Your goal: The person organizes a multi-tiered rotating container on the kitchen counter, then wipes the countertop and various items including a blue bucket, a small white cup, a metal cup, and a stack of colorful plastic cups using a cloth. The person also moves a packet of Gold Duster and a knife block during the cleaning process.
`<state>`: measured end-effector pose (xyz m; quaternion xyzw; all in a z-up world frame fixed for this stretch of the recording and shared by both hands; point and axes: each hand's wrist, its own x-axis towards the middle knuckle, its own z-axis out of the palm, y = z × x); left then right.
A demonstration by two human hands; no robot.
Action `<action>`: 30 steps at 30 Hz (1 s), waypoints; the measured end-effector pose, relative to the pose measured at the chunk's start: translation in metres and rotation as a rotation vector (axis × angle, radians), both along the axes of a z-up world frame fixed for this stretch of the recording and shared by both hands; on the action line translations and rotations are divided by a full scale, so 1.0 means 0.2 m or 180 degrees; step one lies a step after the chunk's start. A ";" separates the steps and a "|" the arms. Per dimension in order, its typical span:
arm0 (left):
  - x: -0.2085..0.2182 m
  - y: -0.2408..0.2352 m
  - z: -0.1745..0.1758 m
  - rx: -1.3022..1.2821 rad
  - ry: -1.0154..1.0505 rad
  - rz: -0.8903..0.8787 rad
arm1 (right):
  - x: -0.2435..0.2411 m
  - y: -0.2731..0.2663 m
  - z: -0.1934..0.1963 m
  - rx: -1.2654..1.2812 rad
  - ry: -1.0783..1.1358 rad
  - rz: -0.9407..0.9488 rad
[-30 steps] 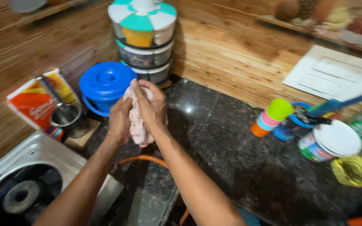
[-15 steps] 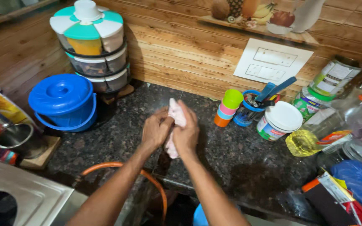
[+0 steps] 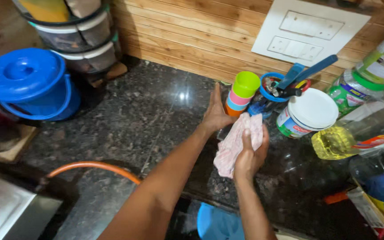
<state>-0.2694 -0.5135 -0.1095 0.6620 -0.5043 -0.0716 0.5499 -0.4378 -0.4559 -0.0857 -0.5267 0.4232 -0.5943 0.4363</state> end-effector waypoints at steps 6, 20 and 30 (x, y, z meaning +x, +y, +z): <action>-0.10 -0.12 0.09 0.0632 0.0827 0.0067 | -0.12 -0.03 -0.05 -0.0086 0.0358 -0.0031; 0.24 0.55 0.26 -0.0381 0.1949 -0.0631 | 0.37 -0.14 0.20 -0.0347 -0.1073 0.1264; 0.50 0.91 0.61 -0.1492 0.2688 -0.0175 | 0.77 0.29 0.91 -0.2903 0.1096 0.1763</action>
